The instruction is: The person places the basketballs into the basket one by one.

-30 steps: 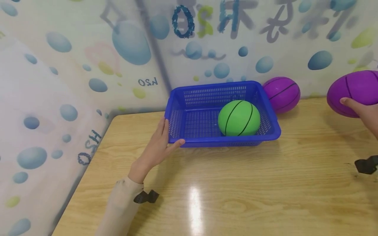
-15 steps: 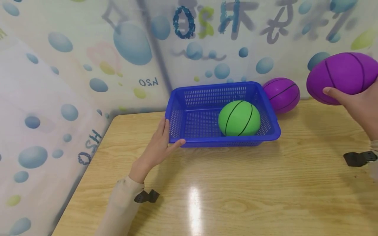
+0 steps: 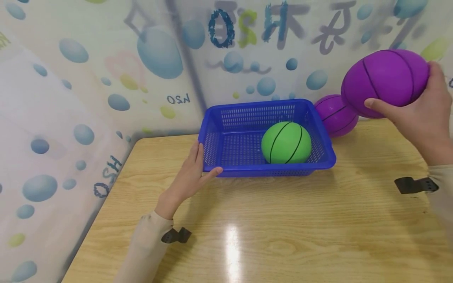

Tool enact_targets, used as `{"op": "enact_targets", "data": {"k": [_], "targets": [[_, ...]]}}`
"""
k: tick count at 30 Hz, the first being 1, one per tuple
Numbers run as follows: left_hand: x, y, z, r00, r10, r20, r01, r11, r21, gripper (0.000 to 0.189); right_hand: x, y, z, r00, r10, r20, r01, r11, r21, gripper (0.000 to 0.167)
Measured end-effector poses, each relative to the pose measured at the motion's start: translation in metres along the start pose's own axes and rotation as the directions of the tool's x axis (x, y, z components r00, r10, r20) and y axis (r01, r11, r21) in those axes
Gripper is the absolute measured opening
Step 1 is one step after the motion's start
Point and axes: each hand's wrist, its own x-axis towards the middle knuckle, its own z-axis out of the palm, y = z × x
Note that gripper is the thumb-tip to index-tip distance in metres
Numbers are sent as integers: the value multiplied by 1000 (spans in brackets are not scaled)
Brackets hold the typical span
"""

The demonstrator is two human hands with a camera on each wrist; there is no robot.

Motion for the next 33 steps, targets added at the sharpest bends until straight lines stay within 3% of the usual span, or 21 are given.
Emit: {"op": "enact_targets", "data": {"k": [4,11,20,28,33], "targets": [[1,0,1,1000,-1,5,1,1000,-3,100,-1,-11,7,998,-66,9,65,997,40,90],[1,2,-1,1000,-2,16,2,1000,-11,101,-7,-34,19,987,-142,70,142,990,11,88],[1,1,-1,1000,-11,27,12,1000,-19,100,-14,-65,46,973,-159,168,151,987,61,91],[1,0,0,1000,-12,18,12,1000,-8,99,-22,-97,72,938,-250,241,228,967,116,91],[1,0,-2,1000,-10,17,10,1000,-6,99,-28,-113,89,904,-280,324,247,959,140,98]]}}
